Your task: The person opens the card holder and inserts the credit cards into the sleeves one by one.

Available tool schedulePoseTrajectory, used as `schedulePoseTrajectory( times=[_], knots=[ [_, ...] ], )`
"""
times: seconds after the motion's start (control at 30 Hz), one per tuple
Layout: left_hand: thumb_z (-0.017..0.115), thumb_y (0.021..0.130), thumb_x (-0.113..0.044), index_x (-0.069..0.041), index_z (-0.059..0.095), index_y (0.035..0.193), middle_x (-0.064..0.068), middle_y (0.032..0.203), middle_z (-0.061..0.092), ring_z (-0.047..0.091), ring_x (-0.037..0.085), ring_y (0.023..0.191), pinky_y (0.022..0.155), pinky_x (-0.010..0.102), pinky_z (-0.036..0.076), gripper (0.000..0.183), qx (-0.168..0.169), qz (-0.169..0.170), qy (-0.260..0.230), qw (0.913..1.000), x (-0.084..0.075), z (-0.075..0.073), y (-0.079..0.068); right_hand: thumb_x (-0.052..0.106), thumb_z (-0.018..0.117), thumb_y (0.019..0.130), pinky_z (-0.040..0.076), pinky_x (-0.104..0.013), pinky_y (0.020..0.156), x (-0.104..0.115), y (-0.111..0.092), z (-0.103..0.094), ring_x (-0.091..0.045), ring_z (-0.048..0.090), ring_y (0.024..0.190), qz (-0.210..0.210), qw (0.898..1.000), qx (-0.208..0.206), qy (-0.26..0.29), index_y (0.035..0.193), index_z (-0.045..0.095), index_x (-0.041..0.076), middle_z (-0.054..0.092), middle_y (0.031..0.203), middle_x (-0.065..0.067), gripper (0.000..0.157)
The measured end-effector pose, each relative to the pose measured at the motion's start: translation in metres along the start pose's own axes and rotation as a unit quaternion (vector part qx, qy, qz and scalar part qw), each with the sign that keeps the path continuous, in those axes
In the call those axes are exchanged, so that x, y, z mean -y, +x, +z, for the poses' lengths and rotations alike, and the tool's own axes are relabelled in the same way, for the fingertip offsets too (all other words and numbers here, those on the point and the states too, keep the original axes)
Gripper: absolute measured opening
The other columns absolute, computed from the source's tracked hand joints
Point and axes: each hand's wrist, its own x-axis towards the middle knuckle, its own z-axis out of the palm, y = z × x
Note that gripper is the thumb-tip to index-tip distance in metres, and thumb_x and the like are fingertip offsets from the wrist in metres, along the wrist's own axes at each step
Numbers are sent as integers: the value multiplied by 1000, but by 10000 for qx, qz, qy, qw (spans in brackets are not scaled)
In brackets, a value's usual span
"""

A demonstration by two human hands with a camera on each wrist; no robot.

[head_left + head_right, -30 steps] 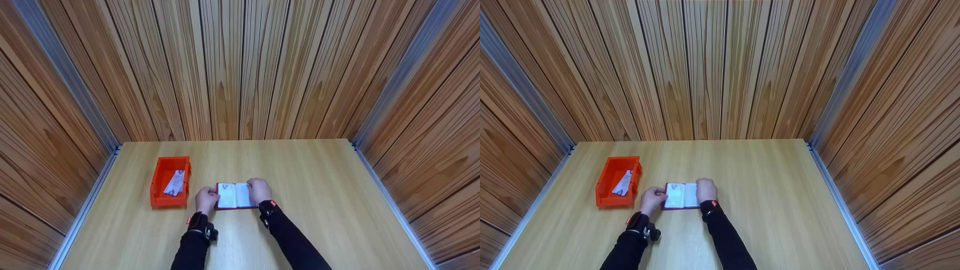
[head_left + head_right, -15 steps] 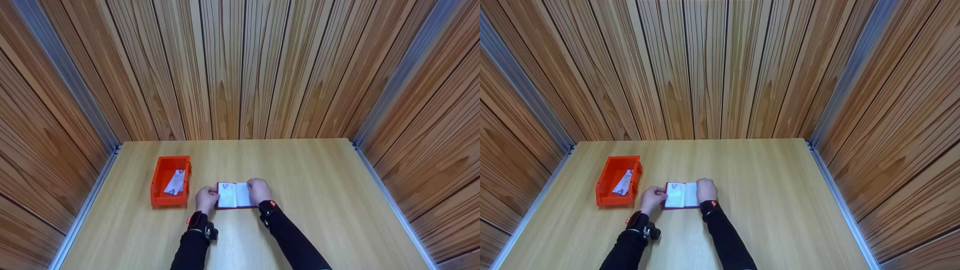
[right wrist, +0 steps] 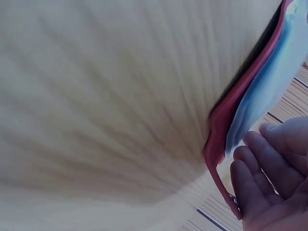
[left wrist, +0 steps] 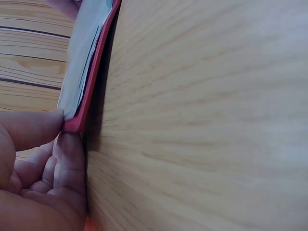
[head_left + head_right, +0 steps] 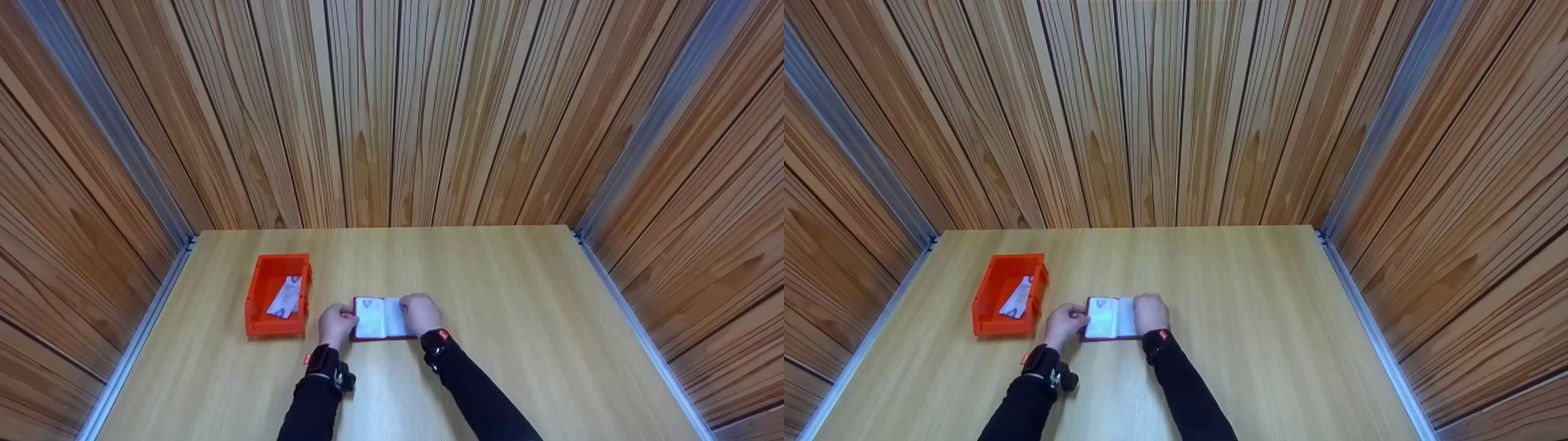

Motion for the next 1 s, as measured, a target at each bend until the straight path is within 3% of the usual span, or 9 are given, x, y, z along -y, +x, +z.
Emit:
schedulePoseTrajectory(
  times=[0.43,0.77,1.0],
  knots=[
    [74,81,1,4,68,97,9,83,65,61,24,80,74,39,51,17,70,-169,-28,9998,0,1,1,-1,66,83,51,-36,70,5,0,1,-25,63,76,-305,9992,74,252,80,75,9,71,79,-5,14],
    [75,77,0,4,68,92,7,78,65,61,23,77,71,36,50,17,-60,103,92,9999,5,1,3,1,68,84,52,-38,71,14,0,9,-26,65,76,-448,9983,41,362,81,77,9,71,79,-6,13],
    [76,78,0,4,68,92,7,79,65,61,23,77,72,37,51,17,-44,106,46,9999,5,1,3,3,71,83,50,-37,69,22,1,9,-25,64,72,-858,9962,-30,149,80,75,9,70,76,-6,8]
  ],
)
